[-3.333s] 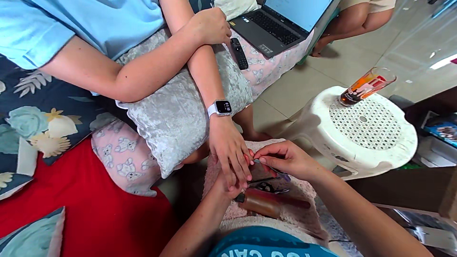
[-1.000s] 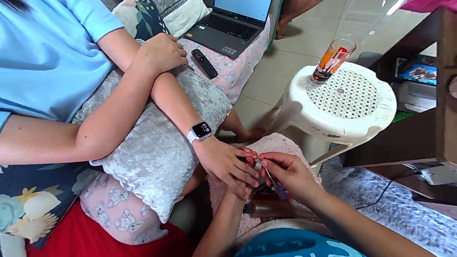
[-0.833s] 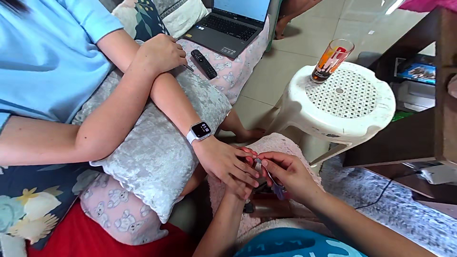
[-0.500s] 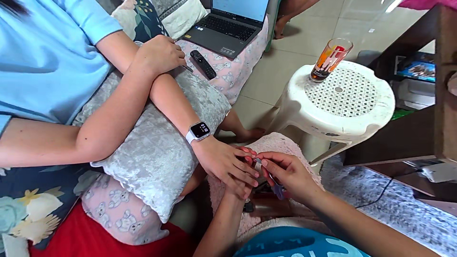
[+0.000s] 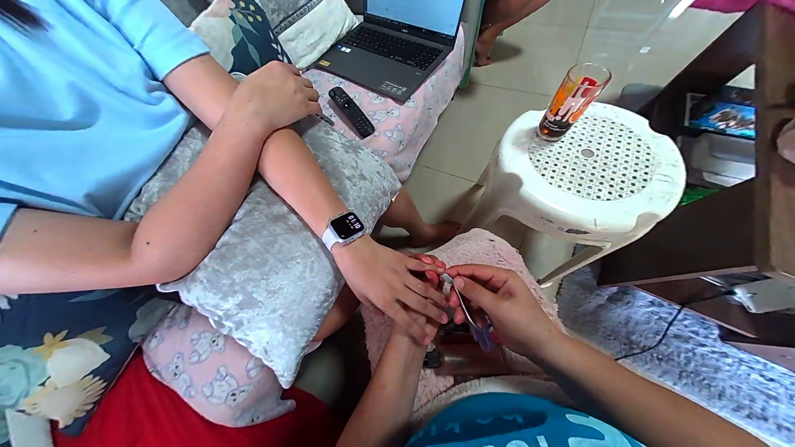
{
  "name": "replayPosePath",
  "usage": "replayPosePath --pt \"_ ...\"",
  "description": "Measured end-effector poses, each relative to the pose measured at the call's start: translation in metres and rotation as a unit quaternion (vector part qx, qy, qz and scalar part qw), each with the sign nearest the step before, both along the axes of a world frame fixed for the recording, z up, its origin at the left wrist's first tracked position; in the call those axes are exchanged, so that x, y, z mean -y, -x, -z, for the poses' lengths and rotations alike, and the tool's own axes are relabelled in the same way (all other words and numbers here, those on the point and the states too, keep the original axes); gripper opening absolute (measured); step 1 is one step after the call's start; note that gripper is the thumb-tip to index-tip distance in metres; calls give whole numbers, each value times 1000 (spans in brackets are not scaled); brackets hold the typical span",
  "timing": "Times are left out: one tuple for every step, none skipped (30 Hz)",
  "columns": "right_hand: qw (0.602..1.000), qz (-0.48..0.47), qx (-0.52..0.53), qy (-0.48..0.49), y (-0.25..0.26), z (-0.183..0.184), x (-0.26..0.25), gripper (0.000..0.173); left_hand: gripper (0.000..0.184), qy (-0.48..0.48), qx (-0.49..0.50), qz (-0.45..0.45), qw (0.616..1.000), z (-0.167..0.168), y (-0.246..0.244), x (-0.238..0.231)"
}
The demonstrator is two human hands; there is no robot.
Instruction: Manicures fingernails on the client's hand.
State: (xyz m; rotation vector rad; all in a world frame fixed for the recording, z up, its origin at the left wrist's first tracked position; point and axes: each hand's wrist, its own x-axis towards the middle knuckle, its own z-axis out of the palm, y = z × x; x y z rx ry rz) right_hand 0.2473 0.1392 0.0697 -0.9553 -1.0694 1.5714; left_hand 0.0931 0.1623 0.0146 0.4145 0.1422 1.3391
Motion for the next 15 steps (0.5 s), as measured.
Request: replayPosePath --pt "1000 -1 -4 -2 -1 1 0 24 25 14 -4 -6 1000 -3 0 1" --pt "1000 -2 -6 -6 -1 2 1 25 24 24 -11 -13 1000 -5 -1 1" --pt "1000 -2 -6 -9 -2 2 1 25 22 30 -21 -19 999 -6 -1 1" --pt "1000 -3 -4 -11 -2 3 2 25 19 38 -29 -24 999 -8 -1 2" --pt "1000 -2 -2 -11 -2 2 2 25 17 44 -32 -26 998 -8 -1 2" --pt "1000 -2 3 -12 -2 2 2 25 17 44 -37 -25 998 -8 -1 2" --pt "1000 -1 8 -13 -2 2 2 25 16 47 -41 -23 998 -8 -1 2" --pt "1000 0 13 -13 -2 1 2 25 15 48 -39 -22 998 -8 -2 2" --pt "1000 2 17 -12 -1 0 2 25 16 46 -32 -18 998 -8 -2 2" --pt "1000 3 18 -11 -1 0 2 24 18 43 -23 -15 999 -9 -2 2" --pt "1000 3 16 -11 -1 0 2 24 18 38 -17 -12 999 -8 -2 2" --pt "1000 4 13 -11 0 0 2 24 18 26 -13 -8 1000 -5 -1 1" --pt "1000 5 7 -9 0 0 2 23 19 6 -10 1 1000 -1 0 0" --pt "1000 6 1 -7 1 1 2 23 20 -10 -7 9 1000 2 0 -1" --pt "1000 8 -4 -3 1 0 2 23 21 -13 -7 10 1000 2 0 -1"
